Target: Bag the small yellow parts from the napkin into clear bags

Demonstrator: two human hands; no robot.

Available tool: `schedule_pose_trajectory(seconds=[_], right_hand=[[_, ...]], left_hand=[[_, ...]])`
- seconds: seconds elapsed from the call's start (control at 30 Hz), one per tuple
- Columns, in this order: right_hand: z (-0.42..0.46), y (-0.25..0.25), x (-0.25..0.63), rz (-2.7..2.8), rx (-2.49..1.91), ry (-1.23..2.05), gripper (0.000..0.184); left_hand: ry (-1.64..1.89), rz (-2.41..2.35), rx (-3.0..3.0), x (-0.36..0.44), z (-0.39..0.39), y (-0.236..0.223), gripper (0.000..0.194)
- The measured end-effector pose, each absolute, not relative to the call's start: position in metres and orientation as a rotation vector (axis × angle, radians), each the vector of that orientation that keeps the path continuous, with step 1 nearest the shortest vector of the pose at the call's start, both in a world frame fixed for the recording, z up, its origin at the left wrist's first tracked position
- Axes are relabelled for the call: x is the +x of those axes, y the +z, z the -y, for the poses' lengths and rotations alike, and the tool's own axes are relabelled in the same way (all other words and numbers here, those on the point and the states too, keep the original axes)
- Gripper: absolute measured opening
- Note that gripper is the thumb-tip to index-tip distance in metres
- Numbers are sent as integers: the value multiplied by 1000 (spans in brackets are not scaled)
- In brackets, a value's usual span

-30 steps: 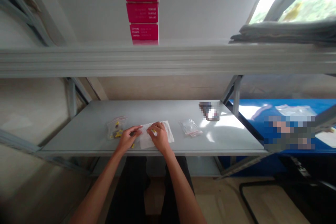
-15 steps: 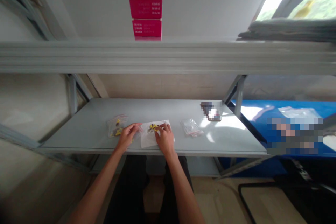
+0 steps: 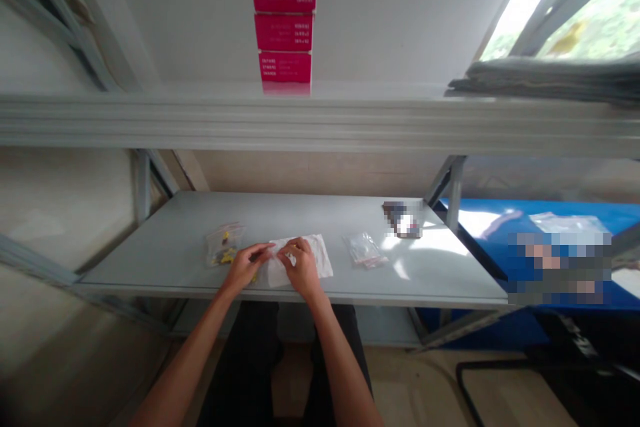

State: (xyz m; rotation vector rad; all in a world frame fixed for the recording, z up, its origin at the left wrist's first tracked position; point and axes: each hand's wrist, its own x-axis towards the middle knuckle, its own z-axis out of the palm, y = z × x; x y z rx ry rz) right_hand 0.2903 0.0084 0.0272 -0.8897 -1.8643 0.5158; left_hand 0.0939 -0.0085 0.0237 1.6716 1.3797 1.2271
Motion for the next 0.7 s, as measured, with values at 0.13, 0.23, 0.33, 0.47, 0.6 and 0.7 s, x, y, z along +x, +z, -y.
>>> schedule_pose_trajectory(seconds=[0.13,0.23,0.33,0.47,0.6,0.7], right_hand=[[-4,28,284,1915,-778,699,35],[-3,28,285,1917,-790,771,34],[6,35,287,1913,-859,705,29],[38,61,293,1908,-809,682,19],[63,84,300,1986,-748,914,15],[56,81,300,1909,-807,1034,22]], left_hand=[[1242,-1379,1655,93,8,21,47],[1279,-1407,1614,93,9,22,53],[1312,-1410,1587,94,11,25,57],[1386,-1412,1498,95,10,26,59],[1435,-1390,1437,96,9,25,58],[1420,-1314,1469,94,11,27,56]])
